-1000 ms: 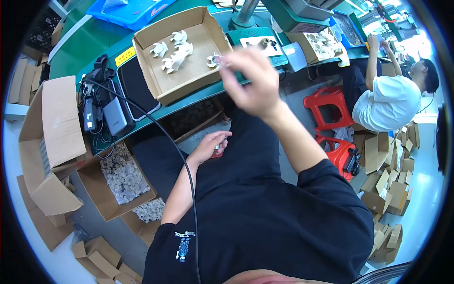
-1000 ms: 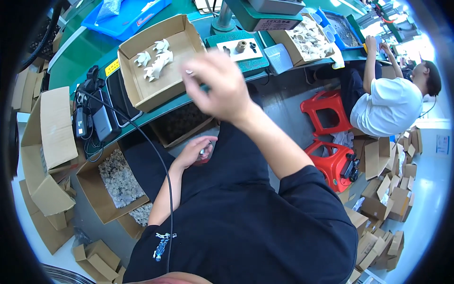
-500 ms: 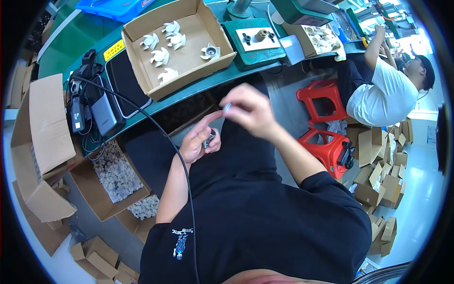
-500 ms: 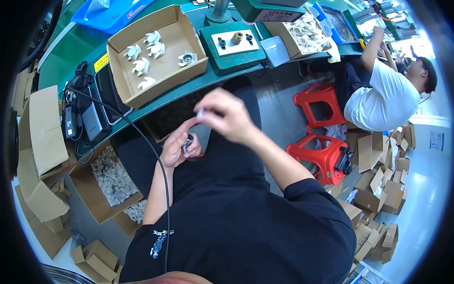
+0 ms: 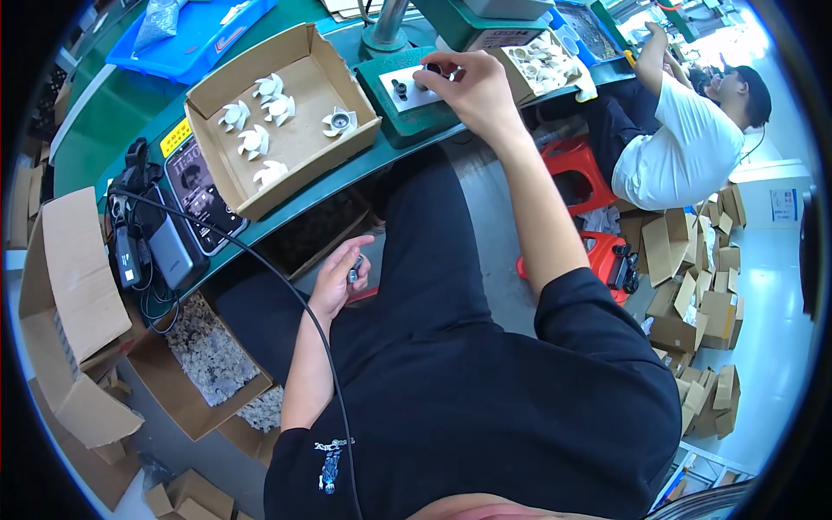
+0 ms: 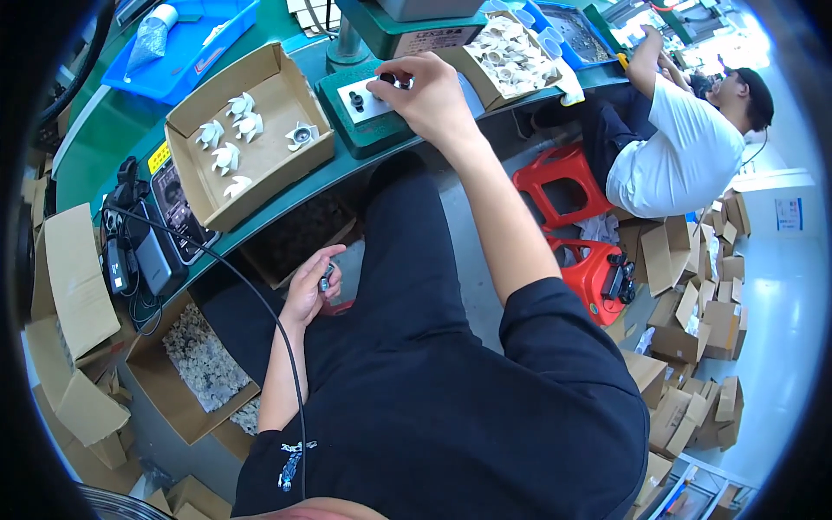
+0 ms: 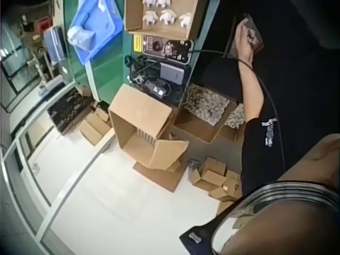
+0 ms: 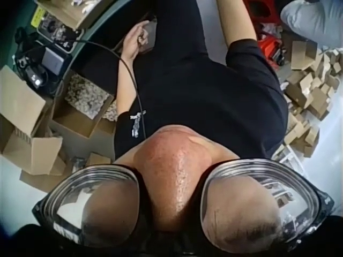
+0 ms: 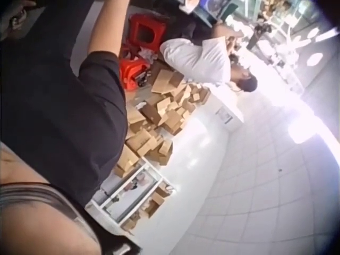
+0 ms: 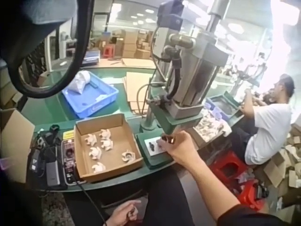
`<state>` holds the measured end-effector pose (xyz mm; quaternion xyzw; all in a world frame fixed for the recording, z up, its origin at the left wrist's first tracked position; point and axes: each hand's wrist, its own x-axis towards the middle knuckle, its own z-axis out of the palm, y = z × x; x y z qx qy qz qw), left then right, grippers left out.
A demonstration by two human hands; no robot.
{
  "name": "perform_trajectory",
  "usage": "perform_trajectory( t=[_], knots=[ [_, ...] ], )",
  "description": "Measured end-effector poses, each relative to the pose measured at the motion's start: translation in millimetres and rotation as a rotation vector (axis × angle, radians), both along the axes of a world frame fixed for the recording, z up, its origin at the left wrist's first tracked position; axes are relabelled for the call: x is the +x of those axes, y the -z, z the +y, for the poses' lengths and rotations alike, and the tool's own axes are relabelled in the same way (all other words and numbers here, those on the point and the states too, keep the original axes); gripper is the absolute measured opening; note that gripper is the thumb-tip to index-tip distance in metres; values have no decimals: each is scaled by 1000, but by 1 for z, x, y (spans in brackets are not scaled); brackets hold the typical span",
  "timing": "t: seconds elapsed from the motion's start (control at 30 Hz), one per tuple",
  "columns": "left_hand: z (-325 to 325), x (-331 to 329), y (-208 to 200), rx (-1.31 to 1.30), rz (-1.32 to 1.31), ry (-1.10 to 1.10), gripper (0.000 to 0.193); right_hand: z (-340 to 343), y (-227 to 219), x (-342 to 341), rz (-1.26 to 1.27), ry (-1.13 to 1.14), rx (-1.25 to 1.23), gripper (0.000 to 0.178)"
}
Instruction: Manually assembling and inspecting small electronic components at a workbench.
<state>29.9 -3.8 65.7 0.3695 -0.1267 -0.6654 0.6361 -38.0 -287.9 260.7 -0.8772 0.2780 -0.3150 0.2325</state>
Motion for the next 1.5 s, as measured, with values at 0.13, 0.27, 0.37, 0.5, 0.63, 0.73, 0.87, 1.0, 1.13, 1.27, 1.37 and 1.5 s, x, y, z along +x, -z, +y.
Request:
perform_trajectory(
  t=[0.13,0.27,0.37,0.5,0.63,0.73,0.87,1.0,1.13,1.27,1.37,1.5],
  knots=[
    [-7,-3,3,57,-42,34,35,-16,-11,4,286,-15,22,31],
    [-1,-4,14,108,-105,30,31,-26,-10,3,170,-135,124,34],
    [12,-6,23,181,-178,-10,29,-78,-11,-16,192,208,-175,30],
    [1,-9,54,276,-395,21,24,-198,1,-63,519,264,-209,40],
    [-9,-15,76,287,-500,48,25,-225,25,-54,579,177,-58,43],
    [-4,-13,81,330,-582,34,26,-212,21,-37,613,200,-70,46],
    [0,-17,90,349,-678,38,27,-218,26,-37,610,271,-190,50],
    [-1,-13,83,383,-733,76,28,-212,26,-33,566,283,-157,48],
    [-6,-11,79,385,-803,140,29,-218,25,-31,614,333,-97,51],
    [-9,-14,78,391,-823,140,29,-242,39,-38,705,406,-235,54],
    [-10,-15,77,408,-825,110,30,-243,40,-42,741,241,-361,52],
    [-8,-13,72,419,-851,114,33,-230,31,-51,888,124,-631,49]
  ],
)
